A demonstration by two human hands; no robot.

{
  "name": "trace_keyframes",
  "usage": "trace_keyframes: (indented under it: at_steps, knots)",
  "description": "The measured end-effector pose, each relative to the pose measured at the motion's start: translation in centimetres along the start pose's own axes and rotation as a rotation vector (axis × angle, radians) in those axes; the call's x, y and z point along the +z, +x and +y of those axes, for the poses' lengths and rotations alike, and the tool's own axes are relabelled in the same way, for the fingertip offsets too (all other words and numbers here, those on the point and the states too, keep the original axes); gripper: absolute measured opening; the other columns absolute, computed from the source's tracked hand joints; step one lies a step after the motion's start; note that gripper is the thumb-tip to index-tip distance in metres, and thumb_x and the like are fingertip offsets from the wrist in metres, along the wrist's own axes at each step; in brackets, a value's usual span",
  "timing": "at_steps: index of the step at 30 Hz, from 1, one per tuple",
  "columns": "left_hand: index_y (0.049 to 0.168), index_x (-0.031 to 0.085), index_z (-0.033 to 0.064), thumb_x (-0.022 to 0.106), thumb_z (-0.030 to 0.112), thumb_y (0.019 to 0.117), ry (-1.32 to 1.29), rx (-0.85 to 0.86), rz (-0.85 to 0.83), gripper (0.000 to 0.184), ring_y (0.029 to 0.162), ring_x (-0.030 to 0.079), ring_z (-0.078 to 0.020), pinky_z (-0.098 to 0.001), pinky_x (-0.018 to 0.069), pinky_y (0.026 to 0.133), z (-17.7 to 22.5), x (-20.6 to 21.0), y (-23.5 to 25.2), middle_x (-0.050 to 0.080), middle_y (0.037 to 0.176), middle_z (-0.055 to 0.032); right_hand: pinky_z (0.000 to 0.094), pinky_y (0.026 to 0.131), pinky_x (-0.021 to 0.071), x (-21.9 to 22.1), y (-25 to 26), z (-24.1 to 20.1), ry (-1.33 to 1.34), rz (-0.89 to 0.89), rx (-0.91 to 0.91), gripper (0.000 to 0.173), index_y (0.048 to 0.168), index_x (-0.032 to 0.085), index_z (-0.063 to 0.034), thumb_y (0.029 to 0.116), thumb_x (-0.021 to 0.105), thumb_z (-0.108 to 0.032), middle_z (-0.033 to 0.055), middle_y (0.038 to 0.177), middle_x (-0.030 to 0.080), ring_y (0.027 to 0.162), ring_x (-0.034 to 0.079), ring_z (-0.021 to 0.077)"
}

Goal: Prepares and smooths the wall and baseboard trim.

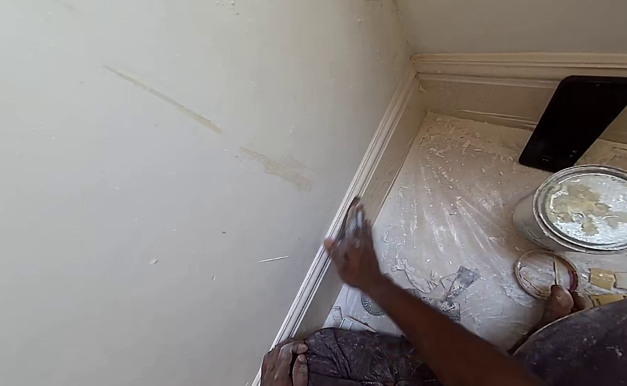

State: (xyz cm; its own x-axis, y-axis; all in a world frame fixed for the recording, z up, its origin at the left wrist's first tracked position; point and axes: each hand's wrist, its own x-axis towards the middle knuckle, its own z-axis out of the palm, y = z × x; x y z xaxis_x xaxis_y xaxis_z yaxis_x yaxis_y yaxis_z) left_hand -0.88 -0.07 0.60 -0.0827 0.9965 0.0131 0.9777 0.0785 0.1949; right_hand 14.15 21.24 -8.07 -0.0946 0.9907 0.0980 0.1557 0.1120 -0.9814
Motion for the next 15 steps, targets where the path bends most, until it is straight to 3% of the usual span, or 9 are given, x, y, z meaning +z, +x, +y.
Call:
trace_keyframes:
  at_steps: [2, 5, 8, 11, 13, 15]
  knots:
    - [0.098, 0.069, 0.002, 0.038, 0.029, 0.1018, -0.005, -0.015, 0.019, 0.041, 0.106, 0.064, -0.0301, -0.0459, 0.0455, 0.101, 0.0, 0.3, -0.3, 0.07, 0.101, -0.0163, 0.0536, 0.128, 0.012, -3.0, 5.0, 0.3, 0.061, 0.092, 0.027, 0.087, 0.158, 0.02, 0.0105, 0.1041, 0.039, -0.055, 0.0288, 0.166, 0.019, 0.157, 0.016, 0.0379]
    - [0.097, 0.069, 0.0038, 0.039, 0.03, 0.1012, 0.002, -0.029, 0.052, 0.04, 0.105, 0.064, -0.0287, -0.0449, 0.0461, 0.099, -0.1, 0.7, -0.2, 0.07, 0.102, -0.015, 0.0504, 0.129, 0.0056, -5.9, 9.0, -0.1, 0.094, 0.086, 0.103, 0.088, 0.162, 0.009, 0.0036, 0.1046, 0.027, -0.061, 0.0218, 0.171, 0.007, 0.16, 0.006, 0.0307]
    - [0.098, 0.069, 0.0025, 0.039, 0.028, 0.1008, -0.003, -0.009, 0.029, 0.04, 0.106, 0.064, -0.0295, -0.0453, 0.0459, 0.1, 0.1, 0.6, 0.1, 0.07, 0.102, -0.0156, 0.0502, 0.129, 0.0106, -2.6, 4.0, -0.8, 0.091, 0.137, 0.029, 0.091, 0.16, 0.013, 0.0085, 0.1033, 0.035, -0.059, 0.0266, 0.169, 0.01, 0.159, 0.009, 0.0355]
    - [0.097, 0.068, 0.0013, 0.04, 0.025, 0.101, 0.0, 0.007, 0.006, 0.038, 0.105, 0.064, -0.0304, -0.046, 0.0455, 0.1, 0.2, 0.3, 0.4, 0.07, 0.102, -0.0168, 0.0495, 0.13, 0.0094, 1.5, -2.9, -2.3, 0.106, -0.005, 0.052, 0.101, 0.16, 0.01, 0.0095, 0.0995, 0.037, -0.067, 0.0266, 0.169, 0.006, 0.159, 0.005, 0.0344]
    - [0.097, 0.068, 0.0005, 0.039, 0.025, 0.1012, 0.003, 0.002, -0.003, 0.038, 0.105, 0.064, -0.0308, -0.0462, 0.0452, 0.1, 0.2, 0.1, 0.2, 0.069, 0.101, -0.0175, 0.0514, 0.129, 0.0069, 1.3, -2.7, -2.1, 0.068, -0.088, 0.083, 0.102, 0.159, 0.011, 0.0112, 0.0991, 0.035, -0.068, 0.0285, 0.168, 0.007, 0.159, 0.006, 0.0367]
    - [0.097, 0.068, 0.0003, 0.038, 0.027, 0.1013, 0.002, -0.007, 0.006, 0.04, 0.105, 0.063, -0.0313, -0.0464, 0.0451, 0.1, 0.1, 0.1, -0.1, 0.069, 0.101, -0.0178, 0.0531, 0.129, 0.0076, 0.1, 0.1, -1.1, 0.054, 0.001, 0.079, 0.096, 0.16, 0.013, 0.0092, 0.1016, 0.033, -0.064, 0.0269, 0.169, 0.011, 0.158, 0.009, 0.0365]
